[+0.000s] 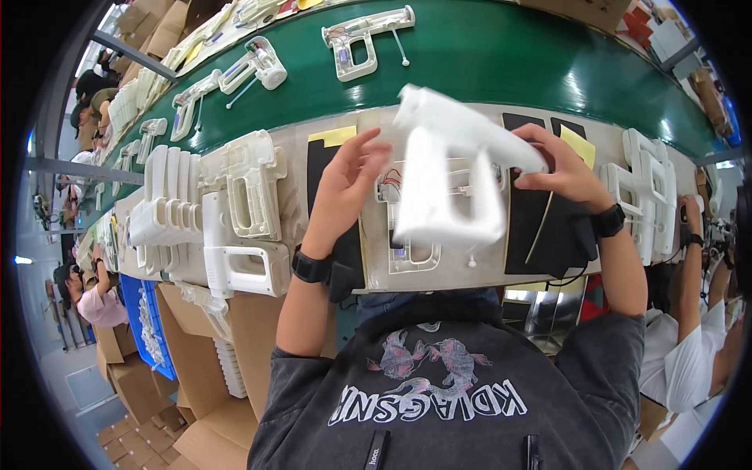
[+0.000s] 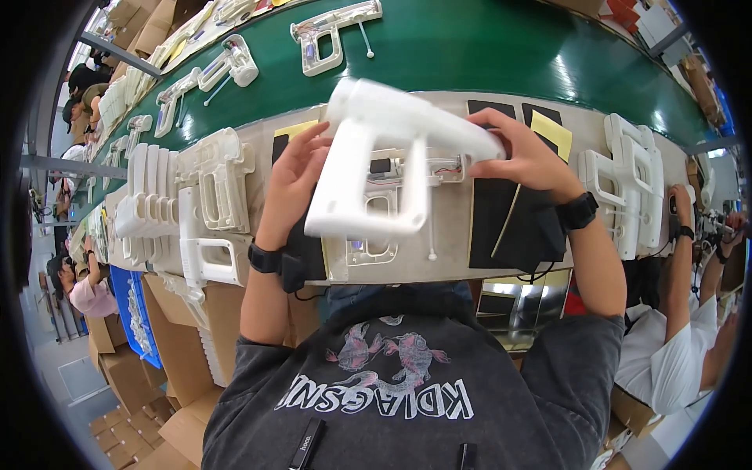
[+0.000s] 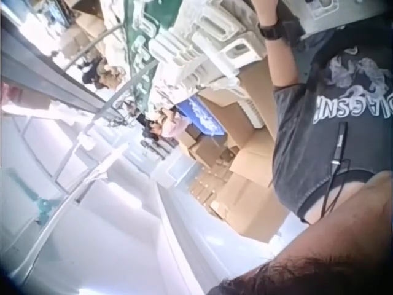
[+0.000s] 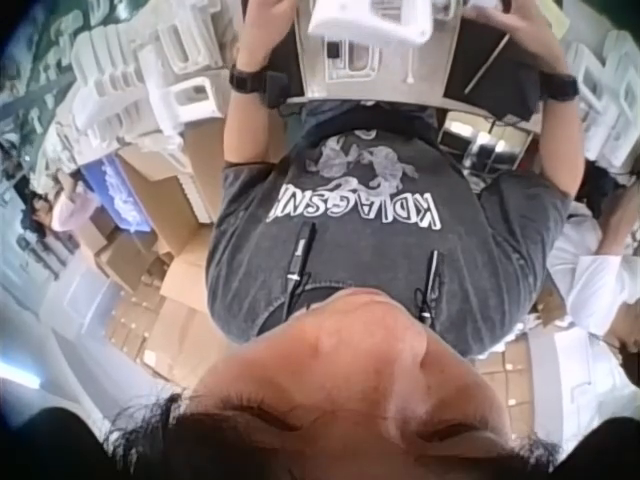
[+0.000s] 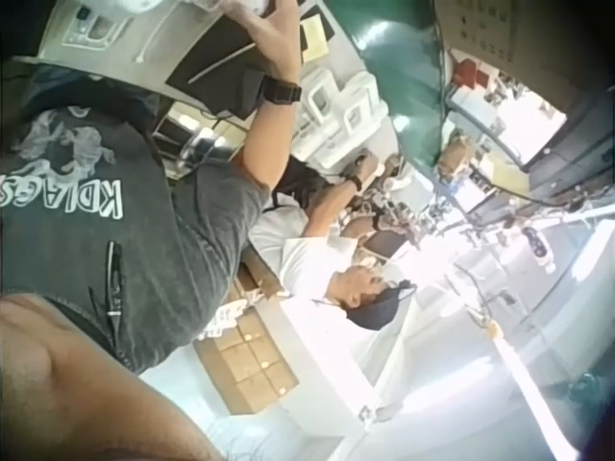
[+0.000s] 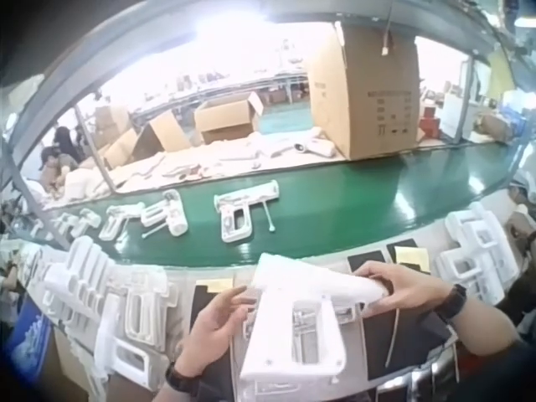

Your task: The person peels the backing from a foam pad, presses it onto a motor inside a plastic housing, and fits a matching housing piece over it before placing the assembly on a conveyor belt.

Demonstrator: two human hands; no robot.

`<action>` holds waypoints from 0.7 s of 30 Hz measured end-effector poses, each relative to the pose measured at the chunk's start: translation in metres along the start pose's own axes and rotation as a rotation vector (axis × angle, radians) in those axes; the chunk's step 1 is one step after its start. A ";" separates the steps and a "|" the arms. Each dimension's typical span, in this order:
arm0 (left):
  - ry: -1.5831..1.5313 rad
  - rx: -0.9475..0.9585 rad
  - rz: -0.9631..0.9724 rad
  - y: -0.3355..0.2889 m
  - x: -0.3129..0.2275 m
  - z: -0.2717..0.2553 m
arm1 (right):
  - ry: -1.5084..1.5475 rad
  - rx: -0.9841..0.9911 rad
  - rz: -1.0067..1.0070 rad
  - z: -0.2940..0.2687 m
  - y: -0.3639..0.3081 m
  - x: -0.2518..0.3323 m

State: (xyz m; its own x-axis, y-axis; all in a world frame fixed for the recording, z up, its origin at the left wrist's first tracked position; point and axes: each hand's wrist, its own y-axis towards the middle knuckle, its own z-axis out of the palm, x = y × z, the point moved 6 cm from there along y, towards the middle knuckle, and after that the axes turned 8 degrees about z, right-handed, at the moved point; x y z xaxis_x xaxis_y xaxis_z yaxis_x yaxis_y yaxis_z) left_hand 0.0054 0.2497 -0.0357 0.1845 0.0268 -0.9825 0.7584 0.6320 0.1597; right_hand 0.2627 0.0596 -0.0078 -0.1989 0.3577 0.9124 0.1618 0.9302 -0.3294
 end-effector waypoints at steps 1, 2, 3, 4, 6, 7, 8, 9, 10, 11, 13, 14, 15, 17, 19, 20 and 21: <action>0.235 0.035 0.056 -0.002 0.003 -0.002 | -0.001 0.006 -0.002 -0.005 -0.002 -0.007; 0.484 0.057 0.166 -0.001 -0.007 0.006 | 0.047 -0.031 0.009 -0.012 -0.006 -0.014; 0.594 0.097 0.087 -0.001 -0.003 0.012 | 0.096 -0.068 0.020 -0.018 -0.008 -0.021; 0.710 0.142 0.173 0.000 -0.001 0.018 | 0.281 0.033 0.040 -0.015 -0.013 -0.025; 0.829 0.185 0.257 -0.001 -0.001 0.030 | 0.374 0.020 0.005 -0.012 -0.013 -0.033; 0.921 0.227 0.319 -0.003 -0.003 0.039 | 0.424 -0.007 -0.032 -0.009 -0.015 -0.034; 1.011 0.272 0.382 -0.003 -0.004 0.047 | 0.426 -0.011 -0.030 -0.004 -0.014 -0.035; 1.009 0.279 0.382 -0.002 -0.002 0.050 | 0.479 -0.046 -0.040 -0.001 -0.013 -0.039; 1.024 0.302 0.402 -0.002 0.001 0.055 | 0.532 -0.082 -0.051 0.002 -0.012 -0.042; 1.036 0.328 0.424 0.000 0.003 0.059 | 0.536 -0.092 -0.048 0.007 -0.010 -0.042; 1.050 0.356 0.423 0.002 0.007 0.064 | 0.597 -0.189 -0.065 0.014 -0.005 -0.044; 1.065 0.373 0.421 0.003 0.008 0.067 | 0.638 -0.215 -0.073 0.016 0.000 -0.049; 1.063 0.385 0.422 0.003 0.009 0.068 | 0.645 -0.225 -0.071 0.019 0.003 -0.052; 1.043 0.403 0.346 0.006 0.013 0.067 | 0.704 -0.245 -0.096 0.024 0.009 -0.055; 1.023 0.413 0.329 0.007 0.015 0.069 | 0.711 -0.267 -0.089 0.028 0.010 -0.055; 1.023 0.415 0.321 0.008 0.014 0.070 | 0.692 -0.279 -0.092 0.029 0.009 -0.051; 1.022 0.416 0.313 0.009 0.014 0.070 | 0.673 -0.290 -0.094 0.031 0.009 -0.049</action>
State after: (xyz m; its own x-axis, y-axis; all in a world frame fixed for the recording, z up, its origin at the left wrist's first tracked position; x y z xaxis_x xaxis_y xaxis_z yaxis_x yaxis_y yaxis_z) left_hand 0.0585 0.2019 -0.0413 -0.0483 0.8747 -0.4822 0.9518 0.1867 0.2434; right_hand 0.2440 0.0528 -0.0624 0.3959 0.0631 0.9161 0.4410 0.8620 -0.2500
